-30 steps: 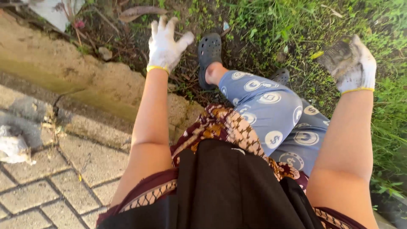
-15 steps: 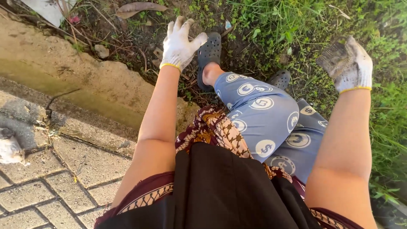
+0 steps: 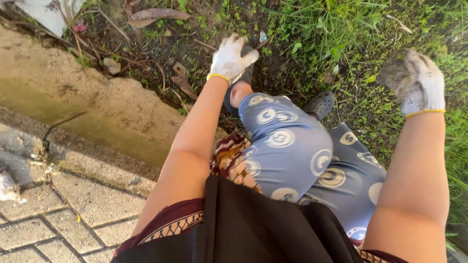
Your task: Pulling weeds from a garden patch by hand while wearing protective gloves
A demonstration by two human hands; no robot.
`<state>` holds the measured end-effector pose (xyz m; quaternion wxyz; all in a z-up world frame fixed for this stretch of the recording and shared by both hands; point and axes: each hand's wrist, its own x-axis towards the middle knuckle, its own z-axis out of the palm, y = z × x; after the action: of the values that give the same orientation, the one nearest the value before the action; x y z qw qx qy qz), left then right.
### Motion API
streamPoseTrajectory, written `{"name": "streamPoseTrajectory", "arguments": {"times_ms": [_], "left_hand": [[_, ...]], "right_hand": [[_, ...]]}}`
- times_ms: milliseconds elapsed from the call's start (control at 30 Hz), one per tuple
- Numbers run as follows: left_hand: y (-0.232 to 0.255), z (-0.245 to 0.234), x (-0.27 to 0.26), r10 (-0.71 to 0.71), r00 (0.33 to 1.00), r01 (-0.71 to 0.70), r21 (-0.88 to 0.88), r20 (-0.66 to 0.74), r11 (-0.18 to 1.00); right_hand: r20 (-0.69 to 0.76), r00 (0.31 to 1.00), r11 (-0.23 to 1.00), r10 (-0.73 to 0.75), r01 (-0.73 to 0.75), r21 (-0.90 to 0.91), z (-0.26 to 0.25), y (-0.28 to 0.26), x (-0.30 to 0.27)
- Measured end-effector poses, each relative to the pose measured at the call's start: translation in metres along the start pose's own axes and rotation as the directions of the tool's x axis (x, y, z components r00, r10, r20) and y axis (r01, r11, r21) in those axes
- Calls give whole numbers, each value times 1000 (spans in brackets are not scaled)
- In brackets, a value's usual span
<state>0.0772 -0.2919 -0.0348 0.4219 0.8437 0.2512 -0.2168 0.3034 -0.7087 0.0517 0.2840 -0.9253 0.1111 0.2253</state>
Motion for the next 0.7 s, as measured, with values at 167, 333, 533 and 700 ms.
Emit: {"name": "streamPoseTrajectory", "arguments": {"times_ms": [167,333,533,700], "left_hand": [[6,37,31,27,998,-30,-66,-52,997],[23,51,52,44,994,-64,210,99,976],[50,-7,85,74,996,-49,371,-54,927],[73,-88,113,178,976,-67,597,-129,800]], "right_hand": [[282,959,889,30,-154,431,24,-62,-34],[296,944,985,-144,165,-48,45,-52,34],[373,920,986,-123,154,-57,59,-89,30],[486,874,1000,14,-24,15,75,-113,33]]}}
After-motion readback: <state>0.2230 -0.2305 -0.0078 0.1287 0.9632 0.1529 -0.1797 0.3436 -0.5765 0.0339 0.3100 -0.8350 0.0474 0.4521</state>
